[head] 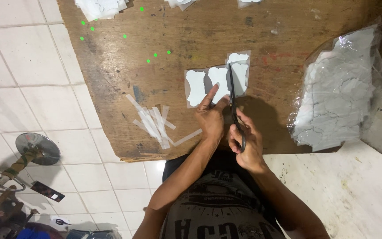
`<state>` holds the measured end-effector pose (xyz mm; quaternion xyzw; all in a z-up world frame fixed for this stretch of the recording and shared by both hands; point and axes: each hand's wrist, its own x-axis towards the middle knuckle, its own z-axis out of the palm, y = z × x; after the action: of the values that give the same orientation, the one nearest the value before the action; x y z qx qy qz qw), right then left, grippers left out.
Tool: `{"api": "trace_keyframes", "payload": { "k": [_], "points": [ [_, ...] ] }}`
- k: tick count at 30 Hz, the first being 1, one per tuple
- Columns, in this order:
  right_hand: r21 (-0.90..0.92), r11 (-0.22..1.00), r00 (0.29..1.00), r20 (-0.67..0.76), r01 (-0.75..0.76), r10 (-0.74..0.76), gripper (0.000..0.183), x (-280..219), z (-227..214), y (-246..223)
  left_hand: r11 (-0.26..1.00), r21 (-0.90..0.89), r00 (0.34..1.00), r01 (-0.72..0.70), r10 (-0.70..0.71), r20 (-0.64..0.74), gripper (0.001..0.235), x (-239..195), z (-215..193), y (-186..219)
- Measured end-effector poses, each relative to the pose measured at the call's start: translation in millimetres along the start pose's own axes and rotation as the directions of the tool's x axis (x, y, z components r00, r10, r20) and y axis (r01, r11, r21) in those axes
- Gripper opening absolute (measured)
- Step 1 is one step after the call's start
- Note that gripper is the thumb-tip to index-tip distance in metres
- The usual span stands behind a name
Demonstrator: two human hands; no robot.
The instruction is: Cutting out fabric shapes from a sheet using scissors and arranging them on a table
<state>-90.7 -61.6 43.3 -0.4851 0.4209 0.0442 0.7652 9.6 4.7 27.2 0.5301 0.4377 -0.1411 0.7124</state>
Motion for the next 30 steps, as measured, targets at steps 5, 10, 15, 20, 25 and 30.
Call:
{"api": "trace_keyframes", "payload": {
  "k": [5,10,15,20,25,30],
  "points": [
    [0.017,1.000,1.000,0.003,0.017,-0.017,0.050,16,0,-4,1.000,-0.015,1.000,0.003,-0.003,-0.003,0.049,-3,-8,-17],
    [0.034,0.999,1.000,0.023,0.019,-0.019,0.049,15,-4,-15,0.999,-0.040,1.000,-0.016,0.017,0.002,0.051,-10,-6,4],
    [0.009,0.998,0.998,0.022,0.065,-0.065,0.049,3,-3,-21,0.990,-0.141,0.999,-0.022,0.027,0.038,0.045,-19,1,-5],
    [-0.163,0.938,0.948,-0.037,0.306,-0.316,0.071,38,-5,-17,0.990,-0.129,0.986,-0.064,0.083,0.147,0.042,-19,-3,-12],
    [-0.124,0.892,0.899,0.001,0.434,-0.437,0.088,63,-8,-15,0.995,-0.077,0.971,-0.067,0.083,0.223,0.040,-20,-4,-24],
    [-0.165,0.876,0.890,0.031,0.453,-0.454,0.087,60,-15,-42,0.990,-0.090,0.983,-0.106,0.118,0.143,0.045,5,-9,-27]
  ]
}}
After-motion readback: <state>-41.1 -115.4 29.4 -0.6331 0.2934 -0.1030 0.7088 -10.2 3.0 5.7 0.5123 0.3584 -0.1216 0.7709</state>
